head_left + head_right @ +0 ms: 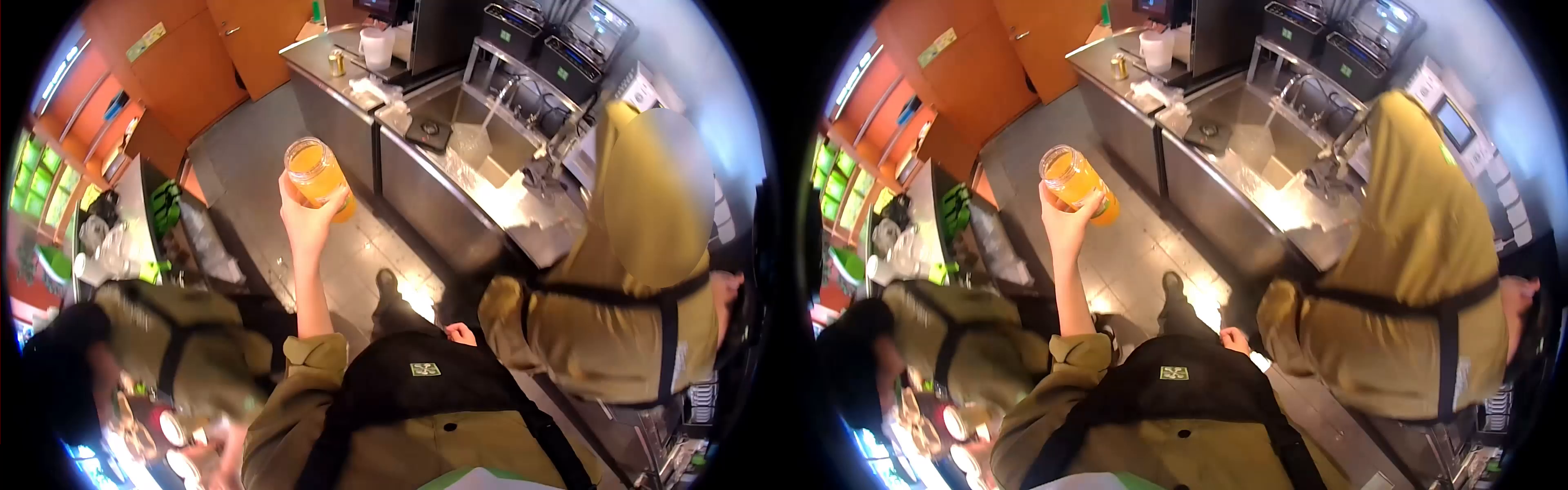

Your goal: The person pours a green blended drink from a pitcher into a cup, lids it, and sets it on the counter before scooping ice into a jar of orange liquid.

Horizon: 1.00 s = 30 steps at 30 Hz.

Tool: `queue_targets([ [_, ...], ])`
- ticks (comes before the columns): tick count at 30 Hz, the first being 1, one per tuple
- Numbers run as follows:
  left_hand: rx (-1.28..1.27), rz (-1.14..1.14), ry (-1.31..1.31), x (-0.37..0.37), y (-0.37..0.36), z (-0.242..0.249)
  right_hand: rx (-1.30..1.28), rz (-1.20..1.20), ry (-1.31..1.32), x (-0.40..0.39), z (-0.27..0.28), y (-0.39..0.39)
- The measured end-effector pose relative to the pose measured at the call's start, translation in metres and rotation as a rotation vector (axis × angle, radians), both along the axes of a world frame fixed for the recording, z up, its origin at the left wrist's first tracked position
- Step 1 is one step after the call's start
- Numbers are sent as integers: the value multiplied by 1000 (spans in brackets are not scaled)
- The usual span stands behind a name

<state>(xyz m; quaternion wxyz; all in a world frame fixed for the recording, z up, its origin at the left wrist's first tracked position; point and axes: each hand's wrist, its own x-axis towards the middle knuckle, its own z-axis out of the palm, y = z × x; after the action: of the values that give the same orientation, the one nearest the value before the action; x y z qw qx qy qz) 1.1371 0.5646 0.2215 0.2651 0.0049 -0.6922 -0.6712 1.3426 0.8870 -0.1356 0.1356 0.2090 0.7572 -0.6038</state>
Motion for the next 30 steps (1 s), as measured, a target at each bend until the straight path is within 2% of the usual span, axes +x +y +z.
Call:
queue_targets([
  [3,-51,-11,-15,-117,-36,-26,-346,-45,51,-99,-59,-16],
  [7,-71,-38,-102,-259,-89,-46,200,3,174,-271,4,-86],
  [8,-116,4,-106,-297,-105,-54,46,-20,24,-319,14,-99],
  [9,-133,10,-102,-330,-119,-53,159,9,20,-359,38,-116],
  [13,-162,12,-69,-469,-179,-67,28,137,51,-486,56,-169],
  [15,-146,-39,-20,-551,-212,-95,9,64,127,-532,44,-194],
  [17,-257,-11,-43,-629,-237,-115,0,-36,114,-568,39,-222],
  [19,-256,-51,-67,-715,-263,-150,-158,-150,87,-605,48,-253],
  [20,-311,-28,-18,-750,-268,-165,-71,-159,92,-621,51,-268],
  [21,-372,-9,37,-783,-276,-175,-188,-268,105,-636,27,-283],
  [23,-420,-21,-24,-839,-284,-192,-252,-458,115,-674,37,-316],
  [24,-278,-99,-10,-870,-288,-210,-242,-498,183,-695,47,-330],
  [25,-331,-102,-23,-889,-291,-215,-365,-465,210,-713,50,-335],
  [27,-449,-107,-38,-919,-296,-224,-133,-630,310,-761,72,-358],
  [28,-401,-159,-142,-930,-297,-227,16,-710,291,-782,61,-364],
  [29,-301,-246,-125,-941,-296,-233,169,-784,277,-801,54,-366],
  [30,-195,-321,-102,-951,-294,-240,502,-766,334,-814,51,-364],
])
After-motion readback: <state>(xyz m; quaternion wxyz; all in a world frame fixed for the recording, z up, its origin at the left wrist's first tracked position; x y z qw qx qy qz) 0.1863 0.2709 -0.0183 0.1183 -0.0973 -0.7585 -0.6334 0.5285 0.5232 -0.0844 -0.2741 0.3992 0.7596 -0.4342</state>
